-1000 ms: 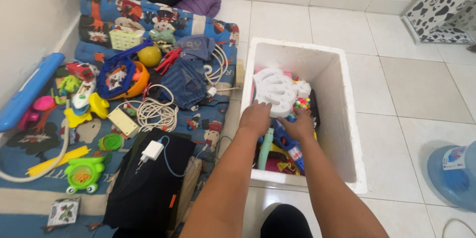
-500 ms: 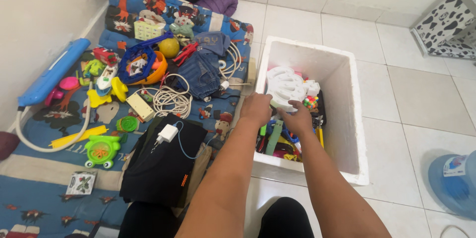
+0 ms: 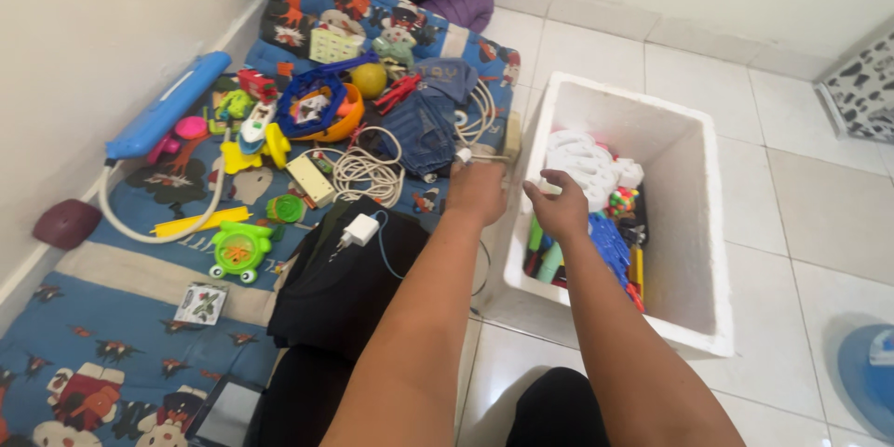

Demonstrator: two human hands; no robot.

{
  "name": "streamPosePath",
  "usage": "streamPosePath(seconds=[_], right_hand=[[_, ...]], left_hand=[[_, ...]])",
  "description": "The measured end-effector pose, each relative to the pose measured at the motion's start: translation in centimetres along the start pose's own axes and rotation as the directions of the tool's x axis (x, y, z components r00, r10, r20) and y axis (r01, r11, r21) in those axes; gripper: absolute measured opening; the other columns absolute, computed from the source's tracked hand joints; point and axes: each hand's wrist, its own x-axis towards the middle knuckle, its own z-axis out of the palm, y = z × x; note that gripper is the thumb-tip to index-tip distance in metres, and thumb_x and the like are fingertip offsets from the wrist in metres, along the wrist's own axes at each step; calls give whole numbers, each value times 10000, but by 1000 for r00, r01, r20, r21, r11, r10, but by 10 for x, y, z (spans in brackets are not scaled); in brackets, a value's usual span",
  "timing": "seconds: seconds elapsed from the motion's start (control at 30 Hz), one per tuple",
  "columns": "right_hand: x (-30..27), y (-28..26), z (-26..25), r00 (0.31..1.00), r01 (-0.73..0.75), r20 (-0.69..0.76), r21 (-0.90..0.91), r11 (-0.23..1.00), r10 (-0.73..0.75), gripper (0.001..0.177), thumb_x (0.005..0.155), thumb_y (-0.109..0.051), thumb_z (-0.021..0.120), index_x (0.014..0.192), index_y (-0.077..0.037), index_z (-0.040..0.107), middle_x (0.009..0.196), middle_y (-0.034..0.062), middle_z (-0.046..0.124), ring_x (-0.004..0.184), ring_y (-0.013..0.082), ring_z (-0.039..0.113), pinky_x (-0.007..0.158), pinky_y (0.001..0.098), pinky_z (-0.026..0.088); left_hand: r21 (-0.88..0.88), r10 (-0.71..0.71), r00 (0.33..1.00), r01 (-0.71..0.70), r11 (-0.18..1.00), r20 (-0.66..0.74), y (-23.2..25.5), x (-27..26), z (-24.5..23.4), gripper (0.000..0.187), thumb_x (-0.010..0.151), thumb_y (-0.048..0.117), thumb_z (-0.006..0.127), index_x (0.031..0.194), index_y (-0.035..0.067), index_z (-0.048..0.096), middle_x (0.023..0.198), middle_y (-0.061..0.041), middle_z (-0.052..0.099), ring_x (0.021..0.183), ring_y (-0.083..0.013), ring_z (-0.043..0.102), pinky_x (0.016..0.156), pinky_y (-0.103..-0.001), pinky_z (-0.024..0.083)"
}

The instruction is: The person kneels on the floor beside a mattress covered with scattered toys and picks the toys up one at a time, placing them into a white styrofoam box on the floor. They handle items including a toy crown, a toy shark, a green frog toy, an orange toy boat, a toy helmet, and small assorted toys, clearing them off the mattress into the box.

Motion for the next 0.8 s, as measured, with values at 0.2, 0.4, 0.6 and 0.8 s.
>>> streamPosePath(seconds=[0.2, 0.4, 0.6, 0.8], right_hand=[[-7, -40, 54, 998, 11, 62, 8, 1000, -11, 518, 845, -395, 798, 1251, -88, 701, 1181, 143, 771, 955, 243, 771, 829, 354, 585], [-7, -65, 122, 977, 132, 153, 109, 985, -148, 465, 859, -339, 805, 1218, -66, 692, 1188, 105, 731, 921, 220, 759, 751, 340, 594], [-24, -93, 184, 940, 95, 323, 73, 993, -114, 459, 840, -352, 793, 1200, -81, 709, 1106, 90, 785, 840, 193, 784, 739, 338, 590], [-20, -126, 239, 854, 306, 474, -122, 944, -215, 465, 833, -343, 809, 1208, -86, 712, 1131, 116, 762, 818, 234, 760, 755, 372, 584]], left_hand=[[-23, -130, 991, 131, 991, 29, -60, -25, -39, 272, 839, 259, 735, 1072, 118, 753, 1007, -155, 748, 1031, -331, 702, 1018, -491, 439], [31, -248, 969, 248, 968, -5, -131, -50, -65, 242, 840, 271, 736, 1024, 116, 760, 1003, -141, 748, 1045, -330, 693, 1012, -486, 447], [29, -367, 930, 367, 930, -17, -206, -61, -62, 207, 849, 245, 724, 991, 99, 757, 1021, -160, 747, 1045, -341, 694, 1011, -495, 458], [-3, -476, 879, 477, 879, 15, -274, -71, -45, 249, 853, 269, 735, 1029, 94, 754, 1038, -177, 751, 1056, -363, 689, 1028, -503, 461]])
